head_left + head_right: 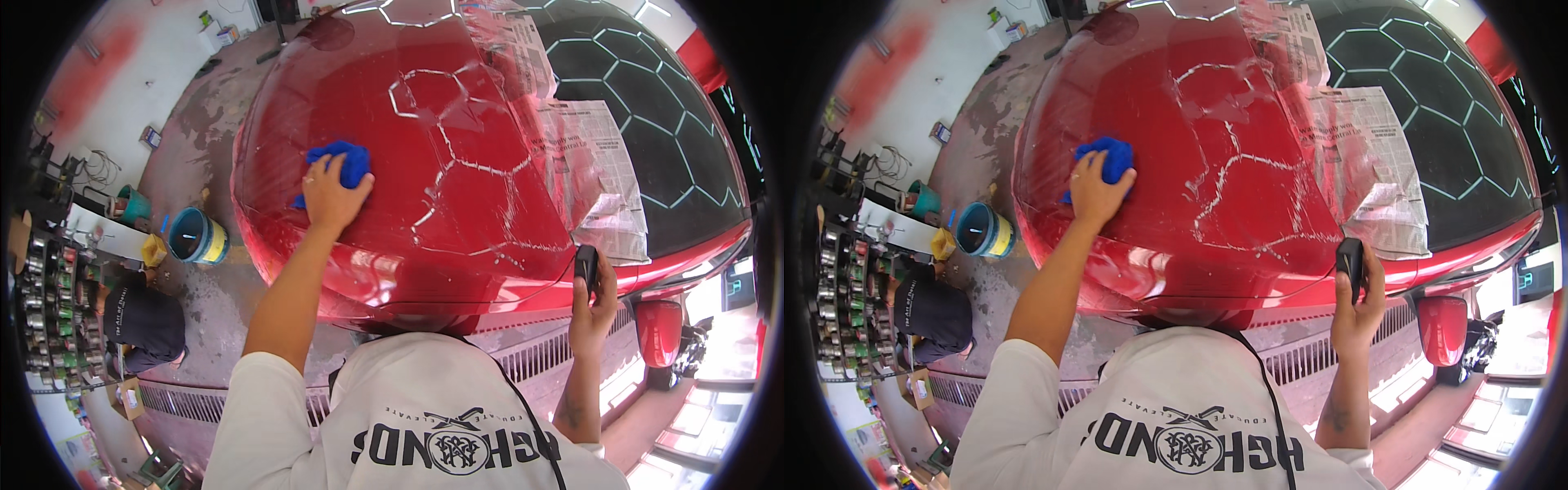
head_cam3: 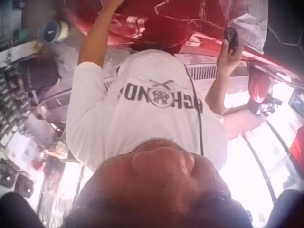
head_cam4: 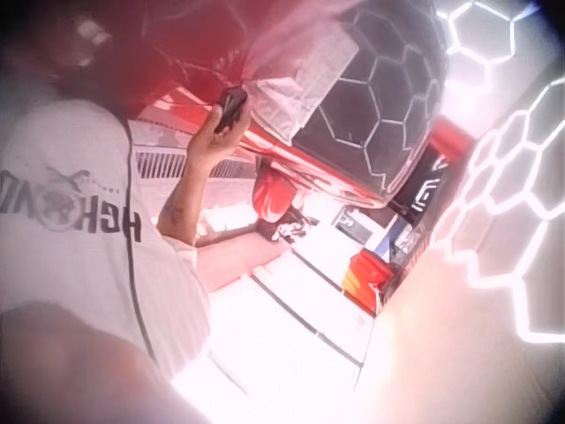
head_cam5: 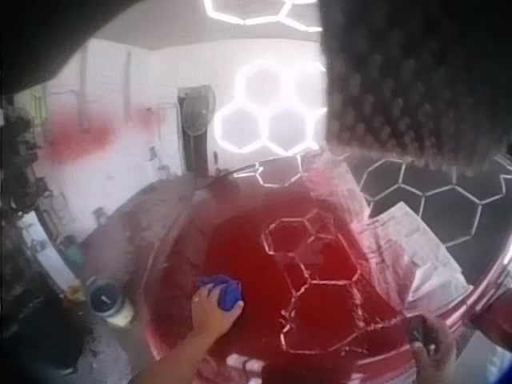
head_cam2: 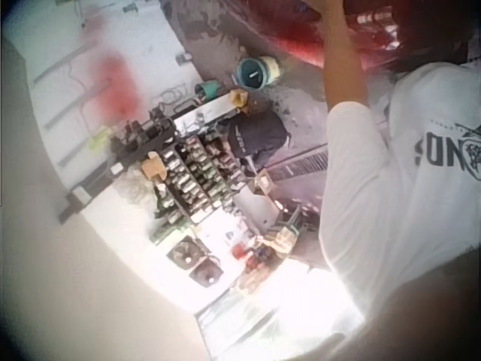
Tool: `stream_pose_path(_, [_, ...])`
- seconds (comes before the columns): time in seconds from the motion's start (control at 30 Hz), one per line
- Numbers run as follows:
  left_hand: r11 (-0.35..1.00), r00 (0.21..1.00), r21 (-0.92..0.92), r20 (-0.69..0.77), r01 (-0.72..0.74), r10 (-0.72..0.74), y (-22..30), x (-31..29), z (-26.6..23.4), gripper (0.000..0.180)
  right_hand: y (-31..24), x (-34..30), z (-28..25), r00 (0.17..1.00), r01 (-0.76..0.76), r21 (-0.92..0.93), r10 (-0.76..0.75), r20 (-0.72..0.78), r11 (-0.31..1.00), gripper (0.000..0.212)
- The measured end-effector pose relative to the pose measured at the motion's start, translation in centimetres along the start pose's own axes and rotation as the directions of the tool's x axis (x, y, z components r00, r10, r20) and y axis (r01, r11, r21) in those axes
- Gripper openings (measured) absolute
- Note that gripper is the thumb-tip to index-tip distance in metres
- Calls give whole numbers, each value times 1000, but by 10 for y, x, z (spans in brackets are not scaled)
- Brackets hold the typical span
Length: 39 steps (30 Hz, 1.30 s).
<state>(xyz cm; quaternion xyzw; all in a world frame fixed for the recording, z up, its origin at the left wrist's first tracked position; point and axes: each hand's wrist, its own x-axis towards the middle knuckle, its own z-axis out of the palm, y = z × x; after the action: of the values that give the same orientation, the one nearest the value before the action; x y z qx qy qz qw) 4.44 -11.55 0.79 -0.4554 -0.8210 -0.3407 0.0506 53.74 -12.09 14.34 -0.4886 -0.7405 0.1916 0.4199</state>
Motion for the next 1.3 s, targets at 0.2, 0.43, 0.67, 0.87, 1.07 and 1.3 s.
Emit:
stream_pose_path(0.2, [925,941,-179,-28,-336,337,152,-74,26,75,24,-20,-20,997,-83,148,81,19,986,54])
stream_pose_path(0.43, [833,843,-401,219,-381,491,306,-100,43,91,37,1,-14,1000,12,329,-7,-16,944,52])
stream_pose_path(0.67, [771,802,-383,113,-509,586,241,-99,34,94,39,-1,-16,998,-45,272,33,50,961,60])
stream_pose_path(0.87, [940,941,-102,61,-327,334,157,-41,25,96,36,-11,-17,999,-51,296,53,2,954,61])
stream_pose_path(1.07, [985,984,19,58,-170,168,82,10,27,103,48,-38,-33,994,-72,273,91,-55,959,64])
stream_pose_path(1.3, [980,977,60,101,-192,186,149,-32,40,115,56,-76,-33,983,-158,271,178,-52,950,63])
